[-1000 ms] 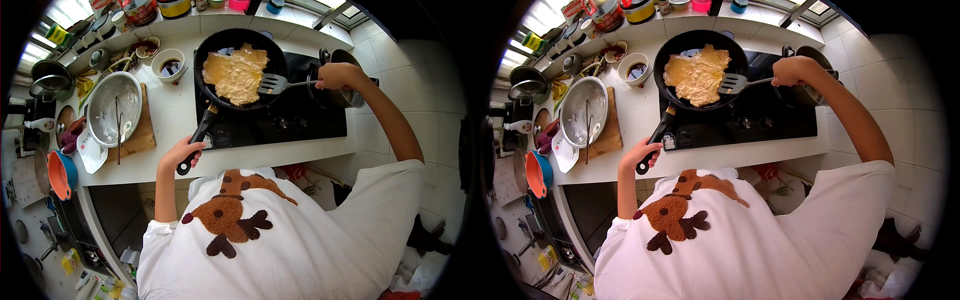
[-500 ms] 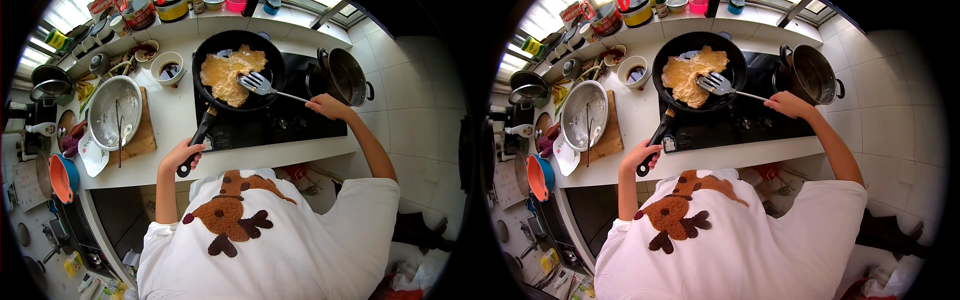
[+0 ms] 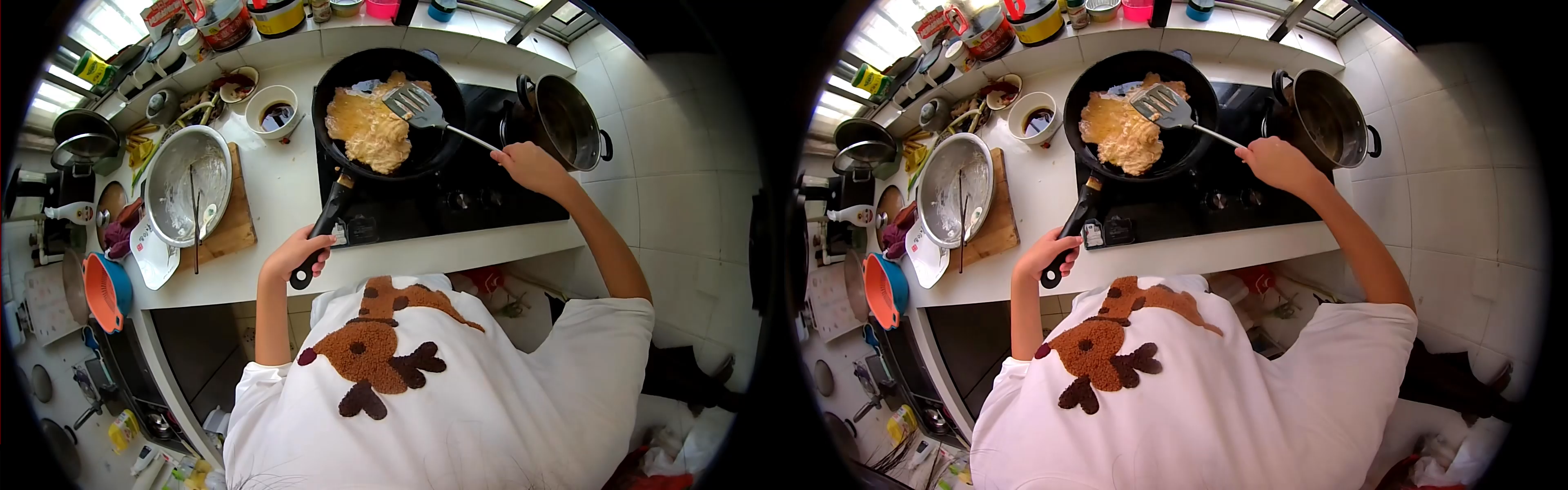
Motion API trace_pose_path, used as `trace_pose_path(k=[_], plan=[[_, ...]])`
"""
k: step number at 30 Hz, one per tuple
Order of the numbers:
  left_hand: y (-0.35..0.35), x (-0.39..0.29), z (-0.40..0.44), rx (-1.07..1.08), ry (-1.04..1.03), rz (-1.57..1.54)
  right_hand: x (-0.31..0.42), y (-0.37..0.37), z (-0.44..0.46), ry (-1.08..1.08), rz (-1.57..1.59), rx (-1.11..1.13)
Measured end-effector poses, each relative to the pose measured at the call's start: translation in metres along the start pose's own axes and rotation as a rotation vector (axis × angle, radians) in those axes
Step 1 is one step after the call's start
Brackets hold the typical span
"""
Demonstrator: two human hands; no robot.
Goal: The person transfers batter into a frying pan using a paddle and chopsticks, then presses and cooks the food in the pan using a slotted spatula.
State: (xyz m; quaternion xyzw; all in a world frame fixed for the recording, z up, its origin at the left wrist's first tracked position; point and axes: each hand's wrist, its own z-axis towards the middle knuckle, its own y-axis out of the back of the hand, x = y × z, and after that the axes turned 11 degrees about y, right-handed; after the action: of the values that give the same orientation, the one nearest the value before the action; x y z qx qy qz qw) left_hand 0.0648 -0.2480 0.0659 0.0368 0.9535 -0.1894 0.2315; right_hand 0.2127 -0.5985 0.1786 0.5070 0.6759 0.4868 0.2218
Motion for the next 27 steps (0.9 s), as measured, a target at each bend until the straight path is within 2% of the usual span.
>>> trace_pose_path(k=[3,5,10,17,19,21,25,27], plan=[[0.002,0.002,0.002,-0.003,-0.005,-0.005,0.029,-0.029,-0.002,-0.056,0.108,0.064],[0.002,0.002,0.002,0.001,-0.004,-0.005,0.046,-0.043,0.001,-0.194,0.283,0.116],[0.000,0.001,0.000,0.008,-0.009,-0.010,0.056,-0.062,0.021,-0.197,0.384,0.048],[0.000,-0.001,0.000,0.000,-0.007,0.023,0.057,-0.060,0.038,-0.204,0.265,0.164],[0.000,0.000,0.000,0.001,-0.004,0.007,0.050,-0.053,0.046,-0.202,0.158,0.354],[-0.002,0.001,0.000,0.001,-0.005,0.008,0.041,-0.033,0.043,-0.226,0.338,0.324],[-0.005,0.003,0.001,-0.023,0.003,-0.005,0.053,-0.007,0.018,-0.290,0.400,0.256],[-0.014,0.008,0.003,-0.026,-0.011,-0.024,0.065,-0.011,0.004,-0.317,0.372,0.126]])
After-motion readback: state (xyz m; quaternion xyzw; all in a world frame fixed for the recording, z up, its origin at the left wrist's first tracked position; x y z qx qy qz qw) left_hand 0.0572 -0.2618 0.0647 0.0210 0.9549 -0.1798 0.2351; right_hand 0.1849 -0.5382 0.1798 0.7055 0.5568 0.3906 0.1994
